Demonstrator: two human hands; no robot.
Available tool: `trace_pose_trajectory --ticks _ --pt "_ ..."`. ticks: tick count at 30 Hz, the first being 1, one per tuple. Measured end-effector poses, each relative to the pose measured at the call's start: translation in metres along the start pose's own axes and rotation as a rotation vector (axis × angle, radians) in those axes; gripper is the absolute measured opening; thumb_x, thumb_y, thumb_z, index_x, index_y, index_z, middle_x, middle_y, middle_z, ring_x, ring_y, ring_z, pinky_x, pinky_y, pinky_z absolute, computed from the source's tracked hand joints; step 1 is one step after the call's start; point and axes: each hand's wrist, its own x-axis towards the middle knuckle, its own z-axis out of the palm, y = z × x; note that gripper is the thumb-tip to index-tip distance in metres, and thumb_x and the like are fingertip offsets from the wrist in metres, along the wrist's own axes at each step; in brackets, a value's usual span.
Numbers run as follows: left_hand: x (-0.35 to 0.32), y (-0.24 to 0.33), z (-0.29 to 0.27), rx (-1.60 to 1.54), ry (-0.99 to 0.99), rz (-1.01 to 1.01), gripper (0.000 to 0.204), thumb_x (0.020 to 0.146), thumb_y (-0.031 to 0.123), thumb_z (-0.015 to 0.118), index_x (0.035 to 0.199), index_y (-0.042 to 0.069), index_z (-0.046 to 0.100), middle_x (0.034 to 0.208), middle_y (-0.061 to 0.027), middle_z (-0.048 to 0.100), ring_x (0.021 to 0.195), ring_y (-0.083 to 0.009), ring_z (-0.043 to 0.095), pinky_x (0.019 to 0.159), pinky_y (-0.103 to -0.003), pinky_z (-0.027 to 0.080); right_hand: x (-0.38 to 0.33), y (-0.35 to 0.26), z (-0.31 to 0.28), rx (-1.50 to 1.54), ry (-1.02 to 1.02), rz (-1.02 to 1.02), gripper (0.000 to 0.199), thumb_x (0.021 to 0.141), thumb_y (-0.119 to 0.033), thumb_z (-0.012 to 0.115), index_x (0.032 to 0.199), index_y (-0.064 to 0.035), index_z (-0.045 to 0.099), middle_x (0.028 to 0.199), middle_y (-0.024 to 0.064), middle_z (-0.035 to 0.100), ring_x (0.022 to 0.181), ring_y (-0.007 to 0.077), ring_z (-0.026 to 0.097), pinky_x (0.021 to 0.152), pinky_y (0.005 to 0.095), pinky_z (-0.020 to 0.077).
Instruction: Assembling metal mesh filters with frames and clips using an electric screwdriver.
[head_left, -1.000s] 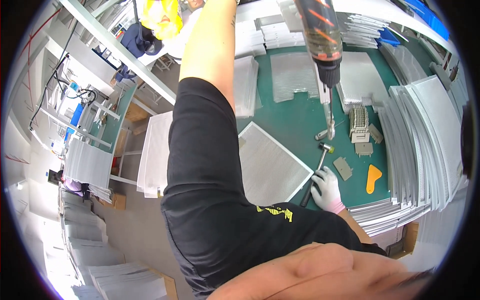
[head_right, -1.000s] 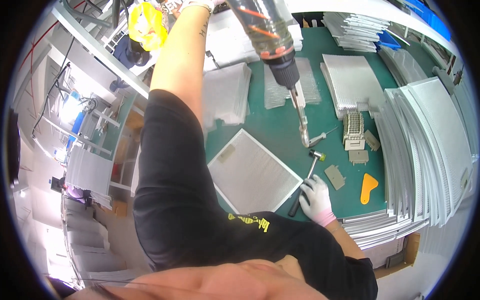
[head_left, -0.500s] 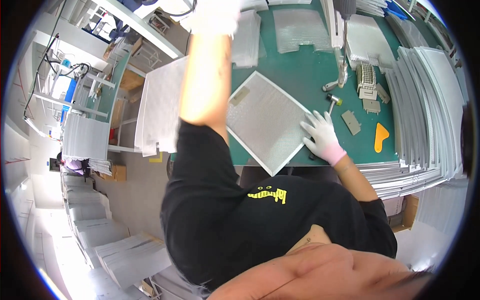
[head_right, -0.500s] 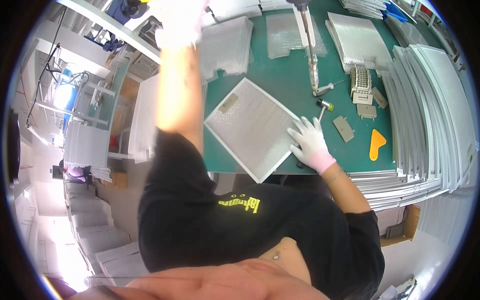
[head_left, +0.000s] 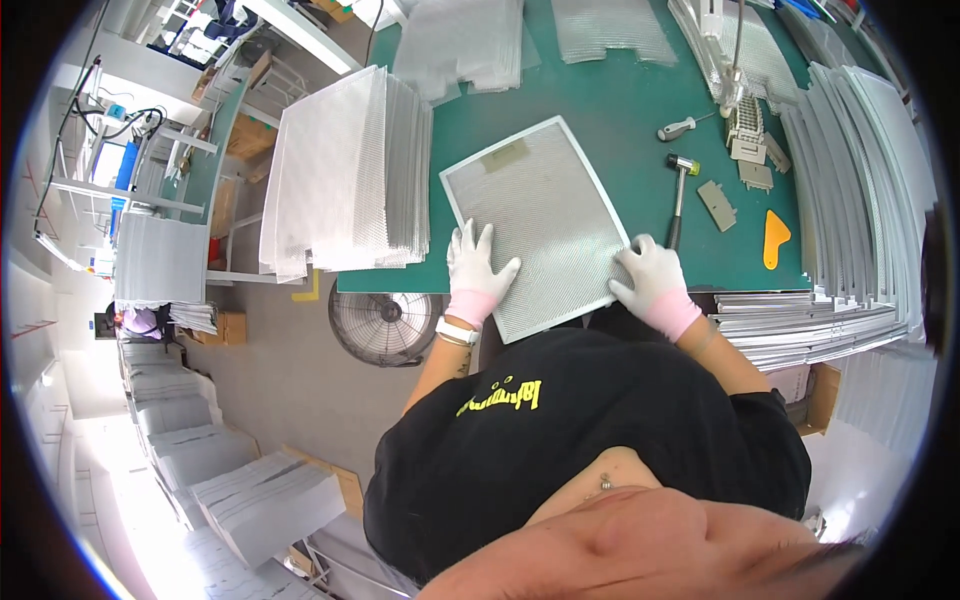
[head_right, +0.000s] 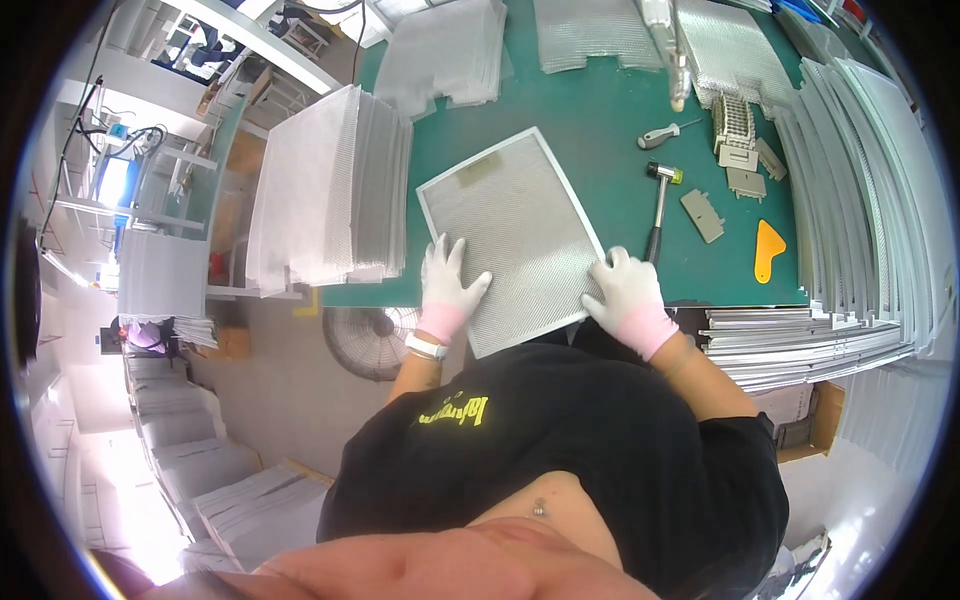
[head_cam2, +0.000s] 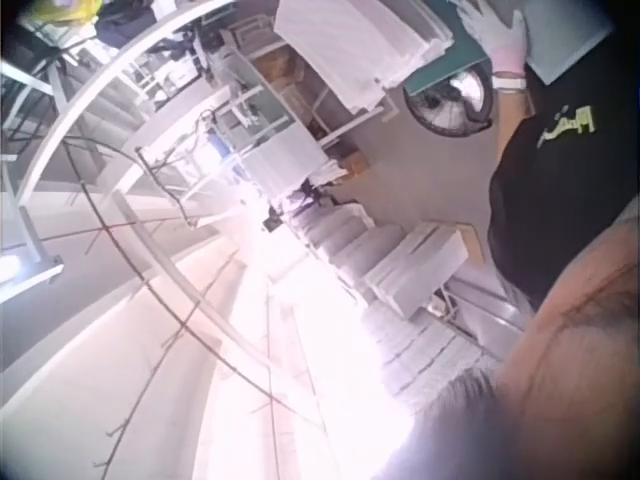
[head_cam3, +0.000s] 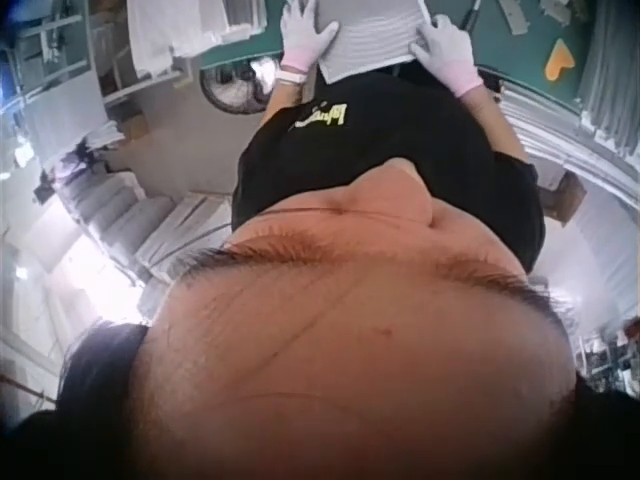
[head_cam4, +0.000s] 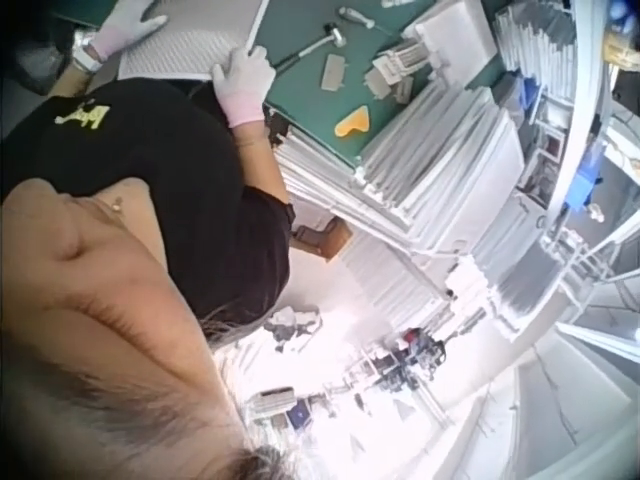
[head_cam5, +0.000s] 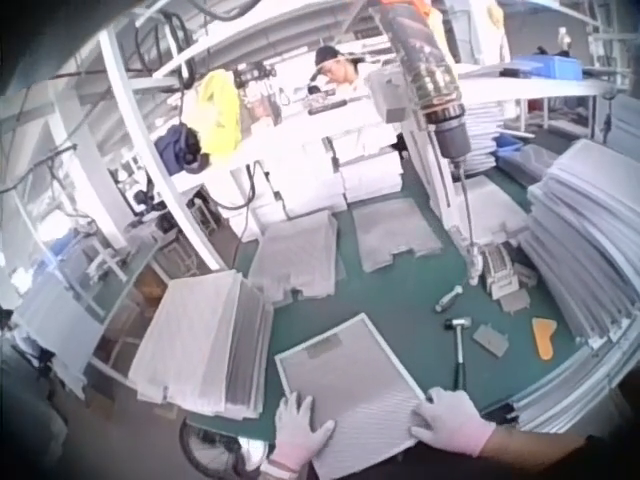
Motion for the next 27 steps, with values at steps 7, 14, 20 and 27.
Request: trace_pose_trajectory --ticks 7,14,20,27 --pt "0.018 -0.011 -0.012 -0.072 0.057 0.054 0.05 0.08 0.037 0.073 0.12 0.007 0.065 0.13 -0.0123 0.057 0.129 -0.0339 0.045 0.11 -0.05 0.032 0.069 0.002 0.004 0.077 0.149 -0.086 0.021 0.084 -0.026 0.068 0.096 -0.0093 0.072 0.09 0.0114 0.063 0.091 0.0299 0.062 0.084 0.0422 0.0492" --pt "0.104 0.001 -0.009 -0.073 0.208 0.185 0.052 0.083 0.036 0.068 0.126 0.008 0.061 0.137 -0.0129 0.054 0.133 -0.0362 0.043 0.112 -0.05 0.032 0.132 0.016 0.048 0.081 0.125 -0.175 0.025 0.08 -0.027 0.073 0.103 -0.0152 0.075 0.091 0.0068 0.064 0.094 0.0271 0.063 0.085 0.0408 0.0497" --pt "0.164 0.009 0.012 0.01 0.024 0.203 0.06 0.083 0.044 0.066 0.13 0.009 0.059 0.138 -0.013 0.054 0.13 -0.0344 0.047 0.109 -0.049 0.036 0.137 0.02 0.055 0.043 0.149 -0.219 0.017 0.084 -0.022 0.068 0.092 -0.007 0.069 0.089 0.0101 0.065 0.091 0.0302 0.064 0.084 0.0426 0.0509" --pt "0.175 0.013 -0.012 -0.048 -0.232 0.103 0.052 0.079 0.053 0.065 0.114 0.015 0.071 0.106 -0.0108 0.071 0.106 -0.0305 0.06 0.101 -0.045 0.042 0.074 0.112 -0.014 -0.06 0.624 0.446 0.022 0.091 -0.024 0.065 0.096 -0.0029 0.065 0.095 0.019 0.066 0.095 0.0362 0.065 0.084 0.0473 0.0521"
